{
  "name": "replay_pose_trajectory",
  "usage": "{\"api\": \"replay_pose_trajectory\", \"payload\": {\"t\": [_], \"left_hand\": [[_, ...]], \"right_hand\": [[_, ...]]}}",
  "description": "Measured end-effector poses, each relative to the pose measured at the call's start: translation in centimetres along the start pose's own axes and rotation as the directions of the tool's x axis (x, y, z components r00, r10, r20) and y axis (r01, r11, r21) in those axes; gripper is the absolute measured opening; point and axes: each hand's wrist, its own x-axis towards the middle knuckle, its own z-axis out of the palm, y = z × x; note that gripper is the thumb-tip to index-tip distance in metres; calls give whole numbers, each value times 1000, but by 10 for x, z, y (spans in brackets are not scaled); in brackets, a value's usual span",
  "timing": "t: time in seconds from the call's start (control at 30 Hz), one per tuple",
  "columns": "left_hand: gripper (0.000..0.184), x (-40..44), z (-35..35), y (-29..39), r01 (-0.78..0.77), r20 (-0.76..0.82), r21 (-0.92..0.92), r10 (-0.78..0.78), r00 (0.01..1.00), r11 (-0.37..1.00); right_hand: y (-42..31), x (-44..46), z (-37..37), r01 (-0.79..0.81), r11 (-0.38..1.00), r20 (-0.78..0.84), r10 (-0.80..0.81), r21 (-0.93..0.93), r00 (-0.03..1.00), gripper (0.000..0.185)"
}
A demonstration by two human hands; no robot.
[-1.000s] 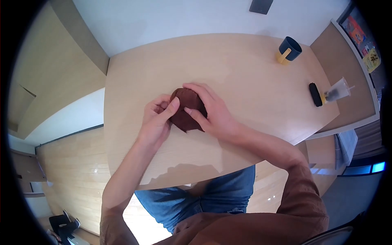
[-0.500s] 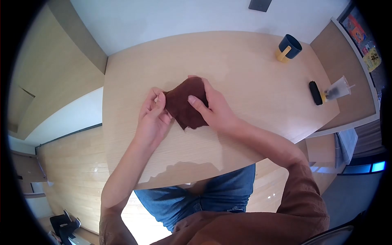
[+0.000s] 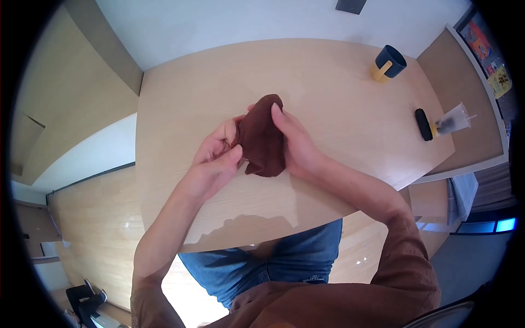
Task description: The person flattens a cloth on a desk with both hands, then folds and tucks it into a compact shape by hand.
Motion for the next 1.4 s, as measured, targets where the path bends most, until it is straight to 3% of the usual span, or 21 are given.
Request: {"api": "replay_pose_trajectory", "payload": {"t": [0.07, 0.13, 0.3, 0.4, 0.5, 0.6, 0.7, 0.8, 0.93, 1.03, 1.13, 1.2, 1.23, 1.27, 1.33, 1.4], "left_hand": [[20, 0, -5, -6, -2, -46, 286, 16, 999, 958], [23, 1, -4, -9, 12, -118, 424, 42, 992, 906], [20, 6, 9, -12, 82, -255, 486, 51, 966, 870], [26, 0, 17, -6, 300, -265, 669, -158, 951, 680], [35, -1, 22, -17, 165, -181, 694, -51, 982, 701], [31, -3, 13, -23, 150, -189, 709, -19, 982, 689], [19, -4, 13, -22, 154, -135, 912, -77, 988, 381], [12, -4, 24, -23, -35, 36, 991, -4, 999, 127], [21, -3, 24, -22, -92, 91, 993, 14, 996, 68], [26, -1, 20, -30, -196, 153, 958, 201, 968, 211], [30, -2, 24, -17, -55, 41, 969, 60, 997, 243], [27, -6, 21, -16, 3, -28, 951, 78, 997, 309], [27, -6, 21, -13, 27, -59, 942, 86, 995, 334], [28, -7, 21, -11, 51, -91, 931, 95, 991, 360], [28, -9, 15, -12, 58, -130, 922, 164, 978, 384], [29, -8, 9, -14, 63, -175, 907, 237, 956, 417]], "right_hand": [[1, 2, -1, 49, 998, -58, -52, -48, 997, 51], [1, 3, -2, 89, 992, -98, -97, -87, 990, 50], [-9, 4, 3, 214, 965, -215, -243, -151, 946, 41], [-8, 2, -4, 182, 979, -178, -197, -96, 964, 42], [-6, 1, -6, 116, 984, -93, -130, -137, 987, 40], [0, 5, -6, 91, 984, -85, -104, -151, 991, 27], [8, 5, -4, 120, 788, -24, -169, -603, 985, 21], [24, 8, -7, 165, 846, -16, -201, -506, 979, 25], [17, 9, -4, 176, 944, 43, -171, -277, 984, 15], [13, 12, -9, 264, 811, 11, -303, -523, 953, 16], [-16, 13, -19, 130, 830, -100, -217, -542, 971, 21], [-33, 13, -27, 51, 681, -240, -327, -730, 914, 29], [-39, 13, -39, 102, 404, -134, -516, -909, 846, 34], [-44, 13, -51, 51, 86, -21, -678, -995, 735, 40], [-56, 12, -67, 59, 7, 40, -669, -998, 742, 50], [-46, 17, -72, 99, -170, 183, -605, -981, 775, 59]]}}
